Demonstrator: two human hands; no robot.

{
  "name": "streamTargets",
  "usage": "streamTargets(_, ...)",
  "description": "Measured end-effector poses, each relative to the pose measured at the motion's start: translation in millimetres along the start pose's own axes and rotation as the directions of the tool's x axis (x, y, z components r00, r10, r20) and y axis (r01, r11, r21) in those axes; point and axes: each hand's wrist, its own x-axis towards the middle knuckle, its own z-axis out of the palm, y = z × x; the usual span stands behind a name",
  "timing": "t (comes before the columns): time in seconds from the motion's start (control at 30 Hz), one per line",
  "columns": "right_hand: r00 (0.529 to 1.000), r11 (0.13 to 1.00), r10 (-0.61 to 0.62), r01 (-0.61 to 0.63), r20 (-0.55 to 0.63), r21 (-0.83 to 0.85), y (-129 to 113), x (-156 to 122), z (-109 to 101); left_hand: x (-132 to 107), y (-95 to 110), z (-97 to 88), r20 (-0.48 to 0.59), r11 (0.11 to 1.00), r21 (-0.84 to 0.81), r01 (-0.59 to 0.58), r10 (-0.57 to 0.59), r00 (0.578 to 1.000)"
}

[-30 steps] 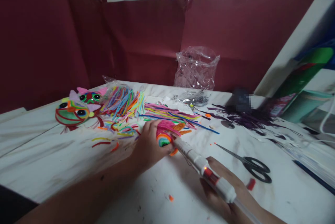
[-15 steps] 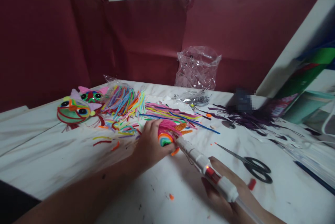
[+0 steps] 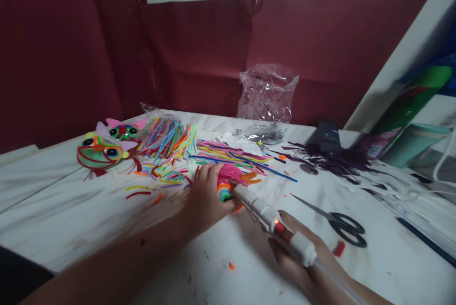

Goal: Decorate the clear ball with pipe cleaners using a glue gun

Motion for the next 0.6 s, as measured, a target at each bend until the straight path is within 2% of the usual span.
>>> streamTargets(0.17, 0.999, 0.998, -0.039, 0.04, -0.022, 0.046, -4.9, 1.7, -2.6, -0.4, 3.6, -0.2, 0.002, 0.999, 0.026, -0.033, 0.033, 0.999)
streamTargets(0.37, 0.999, 0.999, -0.018, 0.02, -0.039, 0.051, -3.4, -0.1, -4.9, 0.5, 3.5, -1.5, 0.001, 1.0, 0.021, -0.011, 0.011, 1.0)
streamTargets(0.6, 0.997, 0.994, -0.07, 0.068, 0.016, 0.089, -5.3, 3.3, -8.0, -0.9, 2.5, 0.5, -0.004, 0.999, 0.018, -0.04, 0.04, 0.999)
